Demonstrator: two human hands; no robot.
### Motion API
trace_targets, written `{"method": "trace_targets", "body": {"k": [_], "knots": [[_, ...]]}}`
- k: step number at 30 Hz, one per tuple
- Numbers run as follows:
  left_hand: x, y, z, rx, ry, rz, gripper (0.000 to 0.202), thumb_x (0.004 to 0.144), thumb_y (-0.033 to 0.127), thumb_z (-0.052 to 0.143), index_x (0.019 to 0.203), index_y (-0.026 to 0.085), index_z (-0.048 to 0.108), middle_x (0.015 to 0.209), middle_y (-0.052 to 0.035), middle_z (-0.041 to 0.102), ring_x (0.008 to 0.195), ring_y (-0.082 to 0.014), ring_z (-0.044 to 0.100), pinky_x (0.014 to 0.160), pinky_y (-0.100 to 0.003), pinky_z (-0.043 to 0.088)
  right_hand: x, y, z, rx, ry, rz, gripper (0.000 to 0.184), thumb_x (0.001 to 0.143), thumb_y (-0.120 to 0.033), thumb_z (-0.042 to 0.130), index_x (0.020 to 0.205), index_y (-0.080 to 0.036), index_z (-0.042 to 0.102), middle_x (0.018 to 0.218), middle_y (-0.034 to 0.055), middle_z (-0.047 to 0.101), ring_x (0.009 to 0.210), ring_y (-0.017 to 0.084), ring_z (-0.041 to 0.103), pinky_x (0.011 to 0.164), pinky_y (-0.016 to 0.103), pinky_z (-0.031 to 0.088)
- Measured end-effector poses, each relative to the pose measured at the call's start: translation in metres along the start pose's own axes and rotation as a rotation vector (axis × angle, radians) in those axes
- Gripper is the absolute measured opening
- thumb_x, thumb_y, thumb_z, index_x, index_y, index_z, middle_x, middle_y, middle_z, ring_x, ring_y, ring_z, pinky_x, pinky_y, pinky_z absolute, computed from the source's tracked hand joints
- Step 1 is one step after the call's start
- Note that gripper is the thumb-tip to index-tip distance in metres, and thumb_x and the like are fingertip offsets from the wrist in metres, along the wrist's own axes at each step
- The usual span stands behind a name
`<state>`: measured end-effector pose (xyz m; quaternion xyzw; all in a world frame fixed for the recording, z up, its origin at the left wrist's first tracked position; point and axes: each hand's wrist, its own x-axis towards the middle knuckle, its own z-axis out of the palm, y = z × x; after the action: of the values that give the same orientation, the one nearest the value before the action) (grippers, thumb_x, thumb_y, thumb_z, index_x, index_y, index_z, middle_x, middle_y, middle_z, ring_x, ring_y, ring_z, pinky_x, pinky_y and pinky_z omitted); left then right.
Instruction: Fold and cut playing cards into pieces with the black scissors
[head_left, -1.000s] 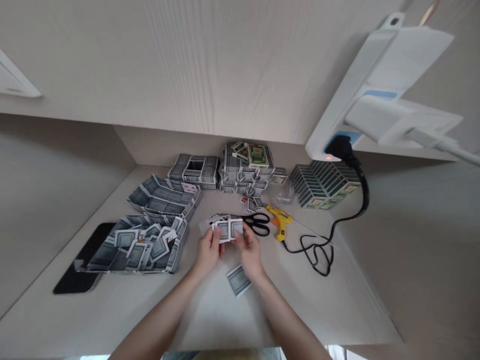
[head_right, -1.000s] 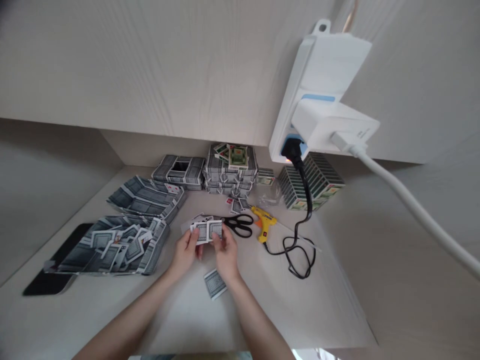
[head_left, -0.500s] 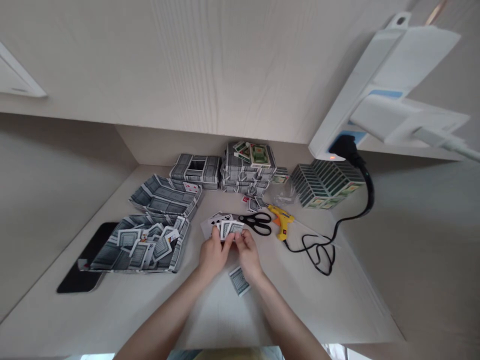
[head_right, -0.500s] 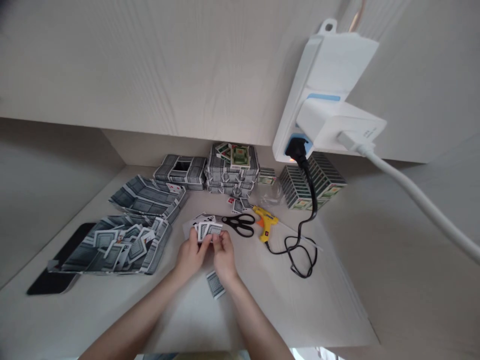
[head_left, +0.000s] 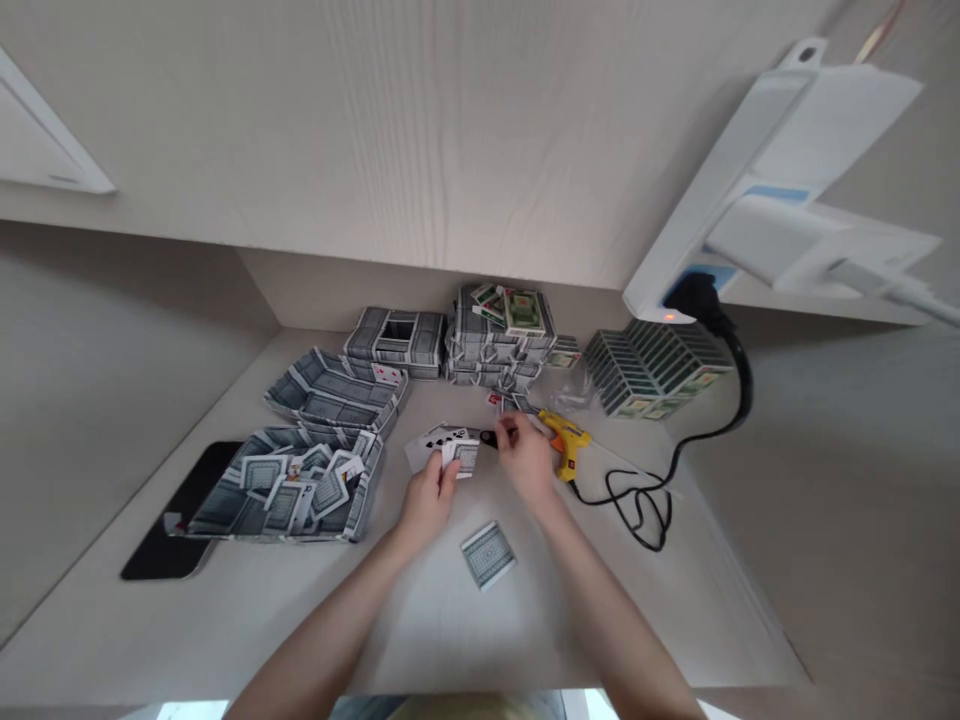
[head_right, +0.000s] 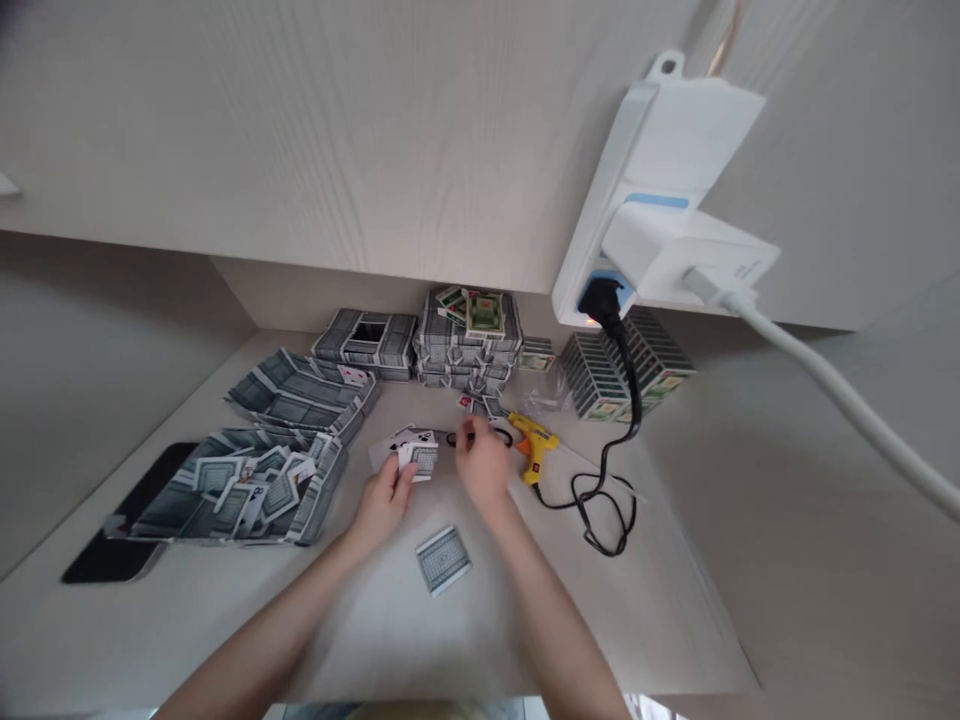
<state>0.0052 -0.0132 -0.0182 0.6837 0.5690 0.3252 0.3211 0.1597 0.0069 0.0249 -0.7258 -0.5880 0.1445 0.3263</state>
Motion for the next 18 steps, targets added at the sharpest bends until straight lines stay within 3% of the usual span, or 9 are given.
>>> {"method": "trace_targets", "body": {"k": [2, 5, 10, 15, 18], "knots": [[0.001, 0.0, 0.0, 0.006, -0.002, -0.015, 0.026, 0.082, 0.042, 0.035, 0.071, 0.02, 0.042, 0.047, 0.0037, 0.046, 0.043, -0.0122, 0.046, 0.045, -0.02, 0.029, 0.021, 0.0, -0.008, -0.32, -0.016, 0.013, 0.03, 0.081, -0.037, 0.05, 0.103, -0.017, 0.055, 0.088, 0.0118, 0.067, 0.079, 0.023, 0.064, 0.065, 0.029, 0.045], [0.001, -0.002, 0.0, -0.02, 0.007, -0.021, 0.028, 0.081, 0.044, 0.037, 0.066, 0.02, 0.04, 0.045, 0.0049, 0.043, 0.041, -0.011, 0.043, 0.043, -0.02, 0.027, 0.042, 0.0, -0.008, -0.558, -0.104, 0.039, 0.034, 0.078, -0.035, 0.054, 0.103, -0.011, 0.056, 0.086, 0.0164, 0.067, 0.08, 0.026, 0.065, 0.065, 0.03, 0.046], [0.001, 0.0, -0.001, -0.152, 0.037, -0.052, 0.031, 0.079, 0.047, 0.04, 0.066, 0.019, 0.044, 0.044, 0.0053, 0.045, 0.042, -0.01, 0.044, 0.043, -0.019, 0.029, 0.053, 0.005, -0.001, -0.61, -0.138, 0.044, 0.022, 0.079, -0.026, 0.053, 0.089, -0.008, 0.062, 0.085, 0.0203, 0.067, 0.081, 0.028, 0.065, 0.066, 0.032, 0.047], [0.0, 0.002, -0.002, -0.21, 0.036, -0.063, 0.032, 0.079, 0.047, 0.042, 0.069, 0.018, 0.048, 0.043, 0.0064, 0.044, 0.041, -0.0089, 0.043, 0.042, -0.018, 0.03, 0.052, 0.006, -0.01, -0.625, -0.131, 0.047, 0.018, 0.08, -0.016, 0.048, 0.085, -0.007, 0.063, 0.082, 0.0209, 0.067, 0.078, 0.028, 0.066, 0.063, 0.032, 0.047], [0.0, 0.001, -0.001, -0.274, 0.043, -0.075, 0.032, 0.08, 0.047, 0.042, 0.068, 0.018, 0.045, 0.042, 0.0073, 0.042, 0.038, -0.0082, 0.041, 0.041, -0.018, 0.03, 0.037, -0.004, -0.016, -0.616, -0.111, 0.021, 0.021, 0.083, -0.021, 0.043, 0.087, -0.01, 0.061, 0.078, 0.0176, 0.068, 0.074, 0.026, 0.066, 0.062, 0.03, 0.046]]}}
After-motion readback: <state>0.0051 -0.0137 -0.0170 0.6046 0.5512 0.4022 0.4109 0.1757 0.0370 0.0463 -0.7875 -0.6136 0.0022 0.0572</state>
